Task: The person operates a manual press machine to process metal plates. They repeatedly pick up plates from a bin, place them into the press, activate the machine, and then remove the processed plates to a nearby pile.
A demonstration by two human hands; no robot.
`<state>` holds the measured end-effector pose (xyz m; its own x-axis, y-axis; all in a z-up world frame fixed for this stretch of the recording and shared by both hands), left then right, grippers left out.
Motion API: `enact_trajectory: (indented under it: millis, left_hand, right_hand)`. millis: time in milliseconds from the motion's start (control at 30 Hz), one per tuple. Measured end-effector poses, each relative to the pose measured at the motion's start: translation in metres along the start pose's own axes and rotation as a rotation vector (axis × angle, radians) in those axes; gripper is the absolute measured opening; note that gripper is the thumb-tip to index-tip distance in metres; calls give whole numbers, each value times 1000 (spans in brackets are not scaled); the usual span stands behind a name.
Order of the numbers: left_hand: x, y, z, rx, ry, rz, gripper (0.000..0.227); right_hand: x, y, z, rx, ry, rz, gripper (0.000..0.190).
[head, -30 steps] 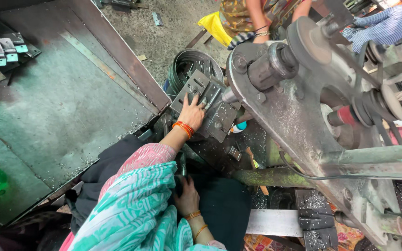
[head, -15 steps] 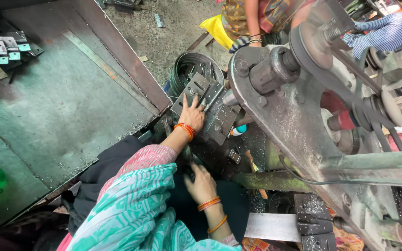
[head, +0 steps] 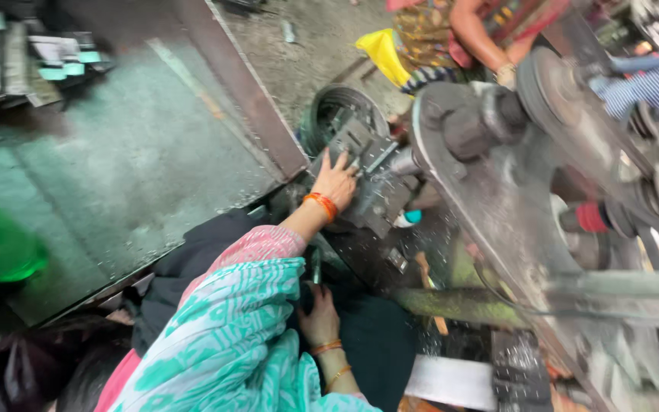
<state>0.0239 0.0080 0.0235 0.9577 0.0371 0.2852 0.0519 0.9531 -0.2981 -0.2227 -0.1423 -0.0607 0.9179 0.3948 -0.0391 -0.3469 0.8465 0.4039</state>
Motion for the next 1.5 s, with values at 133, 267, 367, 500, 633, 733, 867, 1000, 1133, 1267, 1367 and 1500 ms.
enact_trajectory:
  millis: [133, 267, 367, 500, 633, 733, 867, 1000, 1133, 1267, 1367, 1500]
  left_hand:
    - [10, 46, 24, -60, 65, 168, 30]
    - [1, 154, 38, -162, -7, 392, 31]
    - [-27, 258, 27, -25, -109, 582, 19]
    - [-113, 400, -10, -472, -452, 965, 26]
    - [-189, 495, -36, -711, -978, 1582, 68]
    - [-197, 528, -41, -626, -1192, 1561, 75]
    - [-174, 561, -48, -910, -1245, 1597, 80]
    - [-142, 575, -44, -1239, -1338, 1721, 89]
    - [-139, 568, -43, -1280, -1514, 1701, 82]
    - [-155, 535, -53, -1219, -1353, 1653, 84]
    - [-185, 484, -52, -971, -1138, 1514, 87]
    - [-231, 409, -57, -814, -360, 1441, 82]
  right_hand:
    - [22, 21, 60, -44, -40, 208, 67]
    - [48, 41, 118, -17, 4, 26, 46]
    - [59, 72, 135, -138, 29, 180, 42]
    - [64, 89, 137, -84, 36, 107, 40]
    - [61, 74, 132, 11, 94, -113, 42]
    - [67, 56, 125, -48, 59, -36, 43]
    - [72, 11, 108, -113, -20, 128, 43]
    - [78, -45, 86, -108, 4, 72, 45]
    - [87, -71, 79, -144, 32, 38, 45]
    - [79, -47, 84, -111, -25, 96, 44]
    - [80, -16, 97, -123, 30, 74, 43]
    - [75, 31, 115, -62, -6, 63, 41]
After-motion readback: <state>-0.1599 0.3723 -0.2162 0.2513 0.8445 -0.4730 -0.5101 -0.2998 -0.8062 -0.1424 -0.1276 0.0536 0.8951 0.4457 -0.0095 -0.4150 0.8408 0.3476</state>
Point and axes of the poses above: each hand's wrist, its own x-axis towards the middle knuckle, its own z-axis out of the back of the hand, y = z × x, the point moved 4 cm from there along x, towards the middle knuckle, and after that the axes turned 14 degrees about z, right-handed, at the moved point
